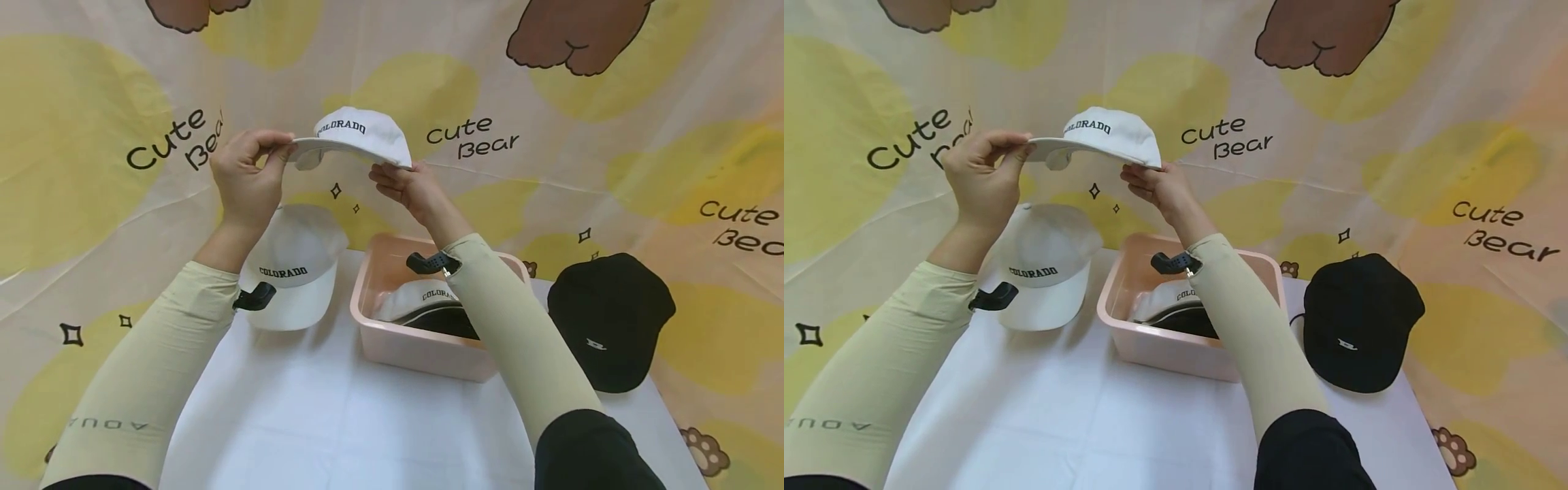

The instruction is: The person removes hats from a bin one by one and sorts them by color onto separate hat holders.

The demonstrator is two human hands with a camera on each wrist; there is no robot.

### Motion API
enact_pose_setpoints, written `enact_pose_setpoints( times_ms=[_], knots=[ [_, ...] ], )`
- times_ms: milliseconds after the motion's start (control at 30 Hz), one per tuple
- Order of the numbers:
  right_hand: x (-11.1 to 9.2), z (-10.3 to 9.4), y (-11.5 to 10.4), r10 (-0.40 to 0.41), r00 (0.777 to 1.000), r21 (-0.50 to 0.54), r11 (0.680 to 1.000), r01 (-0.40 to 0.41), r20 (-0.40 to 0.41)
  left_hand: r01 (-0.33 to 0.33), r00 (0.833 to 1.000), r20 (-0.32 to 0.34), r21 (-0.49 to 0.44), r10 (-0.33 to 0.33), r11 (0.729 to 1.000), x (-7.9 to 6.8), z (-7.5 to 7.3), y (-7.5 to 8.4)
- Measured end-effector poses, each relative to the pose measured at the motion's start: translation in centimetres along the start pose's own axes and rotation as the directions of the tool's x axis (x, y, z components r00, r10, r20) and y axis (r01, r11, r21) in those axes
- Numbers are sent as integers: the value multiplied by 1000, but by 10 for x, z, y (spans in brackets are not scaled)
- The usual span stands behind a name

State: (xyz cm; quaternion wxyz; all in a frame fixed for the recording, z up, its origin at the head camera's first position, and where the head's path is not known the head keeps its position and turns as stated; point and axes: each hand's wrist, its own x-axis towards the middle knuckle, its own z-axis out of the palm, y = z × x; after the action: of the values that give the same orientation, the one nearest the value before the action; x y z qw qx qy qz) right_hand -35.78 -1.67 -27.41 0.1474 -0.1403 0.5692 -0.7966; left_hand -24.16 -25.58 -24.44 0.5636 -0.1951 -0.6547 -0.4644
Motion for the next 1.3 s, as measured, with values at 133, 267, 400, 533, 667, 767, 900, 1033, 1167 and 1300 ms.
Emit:
enact_pose_setpoints(
  times_ms=[133, 267, 400, 533, 667, 767, 900, 1033, 1167, 1300],
  knots=[
    [6, 1, 2, -2, 1000, -46, 999, 1, -28, 9, 1000, -4, 18, -9, 1000, 1, -5, -2],
    [11, 0, 5, -56, 993, -210, 977, 34, -102, 0, 1000, -10, 35, 1, 999, 1, -10, -7],
    [17, -5, 9, -194, 964, -417, 903, 103, -182, -8, 1000, -8, 34, 8, 999, -1, -12, -9],
    [22, -6, 11, -301, 922, -524, 841, 136, -244, 0, 1000, -21, 26, 0, 1000, -3, -12, -10],
    [22, 4, 12, -169, 964, -333, 938, 93, -206, 14, 999, -43, 11, -14, 1000, -4, -10, -11],
    [22, 15, 16, -35, 995, -195, 981, 17, -91, 20, 998, -53, 12, -19, 1000, -4, -7, -10],
    [24, 28, 21, 32, 999, -40, 999, -31, 16, 23, 997, -71, 11, -22, 1000, -4, -3, -7],
    [27, 33, 24, 53, 999, 17, 998, -53, -1, 32, 996, -87, -13, -33, 999, -4, -2, -3],
    [29, 25, 24, -11, 989, -129, 992, -8, -144, 29, 995, -99, -29, -31, 999, 0, -6, -2],
    [29, 9, 23, -116, 936, -251, 967, 31, -332, 44, 993, -103, -91, -53, 995, 1, -12, -4]
  ],
)
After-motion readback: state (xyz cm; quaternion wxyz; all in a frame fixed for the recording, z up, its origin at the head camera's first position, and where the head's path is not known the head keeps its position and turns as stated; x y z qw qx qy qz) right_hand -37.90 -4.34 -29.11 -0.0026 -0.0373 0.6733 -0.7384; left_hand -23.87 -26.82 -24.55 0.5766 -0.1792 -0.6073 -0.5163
